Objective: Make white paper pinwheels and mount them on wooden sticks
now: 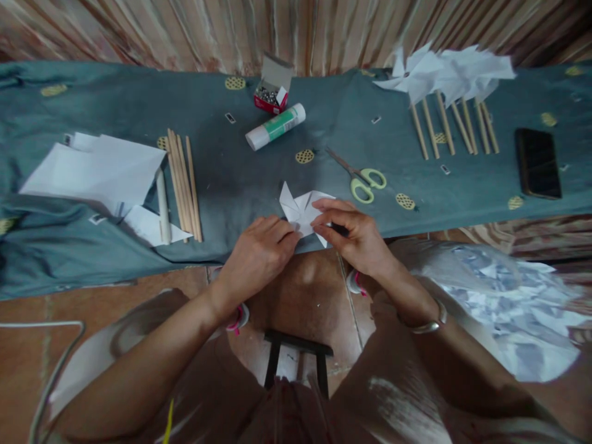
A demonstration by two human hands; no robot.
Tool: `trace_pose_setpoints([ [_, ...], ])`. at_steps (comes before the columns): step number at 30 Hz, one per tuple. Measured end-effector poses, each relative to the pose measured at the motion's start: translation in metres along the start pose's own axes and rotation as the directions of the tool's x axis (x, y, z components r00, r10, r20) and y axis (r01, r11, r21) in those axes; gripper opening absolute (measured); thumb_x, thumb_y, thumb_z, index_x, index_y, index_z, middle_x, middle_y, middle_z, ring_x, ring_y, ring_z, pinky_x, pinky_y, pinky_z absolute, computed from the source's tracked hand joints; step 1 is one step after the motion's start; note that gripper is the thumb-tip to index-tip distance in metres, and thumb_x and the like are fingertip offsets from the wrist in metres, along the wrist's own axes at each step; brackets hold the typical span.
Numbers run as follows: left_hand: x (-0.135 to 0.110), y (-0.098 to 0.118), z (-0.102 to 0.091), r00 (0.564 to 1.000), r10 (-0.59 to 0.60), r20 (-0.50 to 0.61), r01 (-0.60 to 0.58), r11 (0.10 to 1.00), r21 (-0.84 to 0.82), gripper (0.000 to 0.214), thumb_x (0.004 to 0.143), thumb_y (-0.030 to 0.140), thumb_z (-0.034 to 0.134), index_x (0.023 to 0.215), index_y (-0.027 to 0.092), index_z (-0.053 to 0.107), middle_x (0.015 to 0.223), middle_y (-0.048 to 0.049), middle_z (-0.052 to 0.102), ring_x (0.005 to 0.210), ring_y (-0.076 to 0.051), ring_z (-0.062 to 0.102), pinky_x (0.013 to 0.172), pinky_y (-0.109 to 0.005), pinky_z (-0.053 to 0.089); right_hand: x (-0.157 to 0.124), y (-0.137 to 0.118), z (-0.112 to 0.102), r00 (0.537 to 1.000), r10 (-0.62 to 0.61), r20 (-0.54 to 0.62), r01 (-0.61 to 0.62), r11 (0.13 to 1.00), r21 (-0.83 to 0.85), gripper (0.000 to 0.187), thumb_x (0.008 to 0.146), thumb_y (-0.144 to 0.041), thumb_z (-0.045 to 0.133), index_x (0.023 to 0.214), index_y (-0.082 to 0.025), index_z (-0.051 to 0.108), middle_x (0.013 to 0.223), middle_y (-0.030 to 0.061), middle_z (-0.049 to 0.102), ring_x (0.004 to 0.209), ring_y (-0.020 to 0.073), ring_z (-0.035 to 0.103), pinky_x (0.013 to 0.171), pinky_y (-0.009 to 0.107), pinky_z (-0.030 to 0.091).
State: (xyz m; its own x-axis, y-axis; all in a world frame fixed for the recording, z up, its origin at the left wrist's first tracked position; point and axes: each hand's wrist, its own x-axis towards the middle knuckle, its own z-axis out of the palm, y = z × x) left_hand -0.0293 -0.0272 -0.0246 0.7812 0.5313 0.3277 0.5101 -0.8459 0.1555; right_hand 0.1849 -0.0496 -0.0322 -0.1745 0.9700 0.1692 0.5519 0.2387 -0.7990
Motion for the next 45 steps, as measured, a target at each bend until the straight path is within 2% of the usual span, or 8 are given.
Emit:
trace_pose_setpoints([
  [6, 0.000, 0.001, 0.004, 0.999, -0.021, -0.035, 0.019, 0.998, -0.066, 0.015, 0.096, 0.018, 0.053, 0.096, 0.012, 0.067, 0.089, -0.0072, 0.068, 0.081, -0.020, 0.059, 0.072, -0.033, 0.050, 0.005, -0.001, 0.006, 0.998, 0.021, -0.061, -0.025, 0.998, -0.053, 0.010, 0.083, -0.015, 0.067, 0.083, -0.023, 0.073, 0.118, 0.0060, 0.071, 0.115, 0.0235, 0.063, 0.104, 0.046, 0.045],
  [10, -0.002, 0.002, 0.006, 0.997, -0.037, -0.062, 0.031, 0.995, -0.090, 0.019, 0.096, 0.016, 0.052, 0.110, 0.010, 0.063, 0.093, -0.0078, 0.069, 0.083, -0.020, 0.059, 0.076, -0.033, 0.053, 0.007, -0.003, 0.009, 0.998, 0.024, -0.065, -0.030, 0.996, -0.082, 0.009, 0.083, -0.015, 0.067, 0.083, -0.023, 0.072, 0.120, 0.0067, 0.070, 0.116, 0.0239, 0.062, 0.104, 0.046, 0.046],
  [13, -0.002, 0.002, 0.006, 0.999, -0.029, -0.035, 0.025, 0.993, -0.118, 0.023, 0.096, 0.013, 0.051, 0.116, 0.011, 0.061, 0.098, -0.0082, 0.069, 0.087, -0.020, 0.059, 0.079, -0.033, 0.054, 0.008, -0.005, 0.010, 0.998, 0.035, -0.061, -0.041, 0.995, -0.096, 0.009, 0.084, -0.016, 0.066, 0.081, -0.023, 0.072, 0.121, 0.0060, 0.069, 0.117, 0.0247, 0.061, 0.104, 0.048, 0.046],
  [22, 0.000, 0.002, 0.007, 0.999, -0.042, -0.021, 0.037, 0.980, -0.196, 0.021, 0.097, 0.012, 0.047, 0.109, 0.012, 0.064, 0.098, -0.0086, 0.068, 0.088, -0.019, 0.060, 0.078, -0.031, 0.055, 0.009, -0.006, 0.012, 0.997, 0.046, -0.063, -0.054, 0.990, -0.131, 0.010, 0.085, -0.019, 0.064, 0.080, -0.025, 0.070, 0.125, 0.0051, 0.067, 0.119, 0.0260, 0.059, 0.105, 0.050, 0.046],
  [26, -0.001, 0.003, 0.008, 0.999, -0.040, -0.036, 0.031, 0.976, -0.218, 0.020, 0.096, 0.011, 0.049, 0.109, 0.009, 0.064, 0.097, -0.0096, 0.068, 0.089, -0.019, 0.059, 0.079, -0.031, 0.055, 0.009, -0.005, 0.013, 0.997, 0.053, -0.063, -0.061, 0.989, -0.132, 0.008, 0.085, -0.020, 0.064, 0.081, -0.025, 0.069, 0.126, 0.0054, 0.066, 0.121, 0.0265, 0.058, 0.106, 0.050, 0.045],
  [45, 0.000, 0.003, 0.009, 0.997, -0.075, -0.027, 0.066, 0.970, -0.234, 0.021, 0.097, 0.013, 0.048, 0.109, 0.013, 0.065, 0.100, -0.0082, 0.069, 0.090, -0.018, 0.062, 0.078, -0.031, 0.057, 0.009, -0.004, 0.015, 0.996, 0.048, -0.078, -0.058, 0.989, -0.134, 0.007, 0.084, -0.019, 0.066, 0.080, -0.024, 0.068, 0.125, 0.0064, 0.066, 0.120, 0.0269, 0.058, 0.106, 0.051, 0.045],
])
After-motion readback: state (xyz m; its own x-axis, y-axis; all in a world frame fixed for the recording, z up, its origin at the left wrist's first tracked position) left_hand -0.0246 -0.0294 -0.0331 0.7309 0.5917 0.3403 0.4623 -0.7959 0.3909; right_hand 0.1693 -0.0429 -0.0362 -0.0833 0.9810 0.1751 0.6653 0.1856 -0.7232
